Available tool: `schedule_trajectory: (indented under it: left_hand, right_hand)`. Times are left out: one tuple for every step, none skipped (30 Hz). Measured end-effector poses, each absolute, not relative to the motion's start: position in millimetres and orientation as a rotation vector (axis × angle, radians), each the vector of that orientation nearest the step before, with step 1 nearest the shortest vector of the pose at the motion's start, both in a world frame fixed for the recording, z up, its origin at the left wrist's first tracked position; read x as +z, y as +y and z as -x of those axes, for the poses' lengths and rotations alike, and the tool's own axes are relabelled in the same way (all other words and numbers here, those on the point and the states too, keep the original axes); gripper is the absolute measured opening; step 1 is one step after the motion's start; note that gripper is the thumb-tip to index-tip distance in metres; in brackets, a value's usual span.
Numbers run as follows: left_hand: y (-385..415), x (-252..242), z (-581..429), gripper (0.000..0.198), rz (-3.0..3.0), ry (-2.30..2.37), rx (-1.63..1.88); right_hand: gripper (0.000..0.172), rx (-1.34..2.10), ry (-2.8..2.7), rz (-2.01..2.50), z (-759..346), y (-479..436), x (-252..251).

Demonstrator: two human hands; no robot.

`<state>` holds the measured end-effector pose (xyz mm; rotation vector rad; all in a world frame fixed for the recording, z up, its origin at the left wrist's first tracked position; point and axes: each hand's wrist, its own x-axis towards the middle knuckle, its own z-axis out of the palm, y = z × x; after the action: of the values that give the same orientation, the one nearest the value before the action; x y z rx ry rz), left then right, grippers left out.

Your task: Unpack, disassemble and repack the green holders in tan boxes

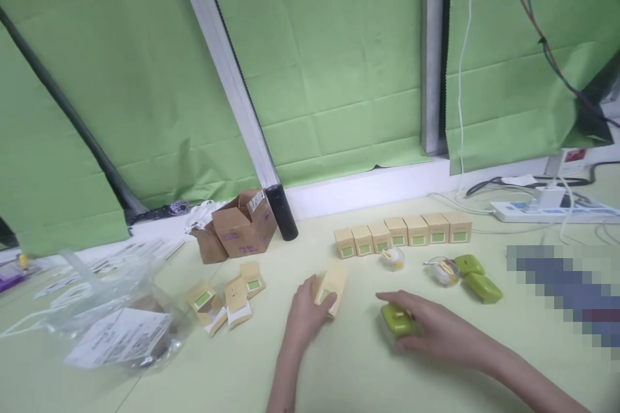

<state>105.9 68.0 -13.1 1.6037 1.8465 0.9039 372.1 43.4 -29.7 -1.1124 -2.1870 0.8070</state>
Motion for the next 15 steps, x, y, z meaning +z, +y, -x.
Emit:
schedule_trajectory:
  left_hand:
    - [63.7,-12.3,-107.9,0.068,-1.605,1.777,0.881]
    - [58.9,-10.5,-112.0,0.071,-1.6,1.669,0.87]
    - [54.2,-7.8,-117.8,0.074,-1.593,1.524,0.867]
    - [49.9,-4.9,-124.9,0.075,-1.581,1.349,0.867]
    - [46.2,-2.3,-132.7,0.073,-1.566,1.168,0.862]
    - [42.9,-0.5,-140.8,0.07,-1.542,1.004,0.847]
    - [40.0,0.4,-148.7,0.066,-1.516,0.879,0.818]
    - [37.2,0.4,-156.0,0.065,-1.489,0.789,0.773]
    - [34.6,-0.3,-162.4,0.066,-1.456,0.731,0.72]
    - [32.1,-1.6,-167.6,0.069,-1.42,0.69,0.667]
    - [29.8,-3.3,-171.6,0.07,-1.389,0.655,0.62]
    - [28.0,-5.3,-174.2,0.07,-1.364,0.622,0.587]
    - [26.9,-7.7,-175.6,0.069,-1.346,0.597,0.571]
    - [26.5,-10.7,-176.0,0.067,-1.333,0.589,0.575]
    - [27.0,-14.2,-175.5,0.066,-1.327,0.603,0.595]
  right_hand:
    - [0.053,0.862,-2.072,1.142,-370.0,46.4,-33.6]
    - [0.05,0.92,-1.943,1.159,-367.6,49.7,-36.7]
    - [0.048,0.976,-1.809,1.163,-365.2,52.7,-38.4]
    - [0.048,1.028,-1.671,1.161,-362.9,55.0,-38.5]
    - [0.049,1.079,-1.536,1.148,-360.7,56.3,-36.6]
    - [0.051,1.132,-1.406,1.13,-358.8,56.5,-33.0]
    - [0.052,1.186,-1.29,1.111,-357.3,55.4,-27.9]
    - [0.053,1.247,-1.196,1.092,-356.1,53.4,-21.9]
    - [0.052,1.305,-1.127,1.07,-355.2,50.9,-15.8]
    - [0.051,1.351,-1.09,1.052,-354.7,48.5,-10.3]
    - [0.05,1.377,-1.082,1.051,-354.5,46.6,-5.8]
    - [0.049,1.378,-1.093,1.071,-354.7,45.5,-2.9]
    - [0.049,1.355,-1.114,1.106,-355.2,45.4,-1.4]
    - [0.049,1.314,-1.139,1.146,-356.0,46.2,-1.4]
    - [0.048,1.272,-1.166,1.179,-357.0,47.4,-2.4]
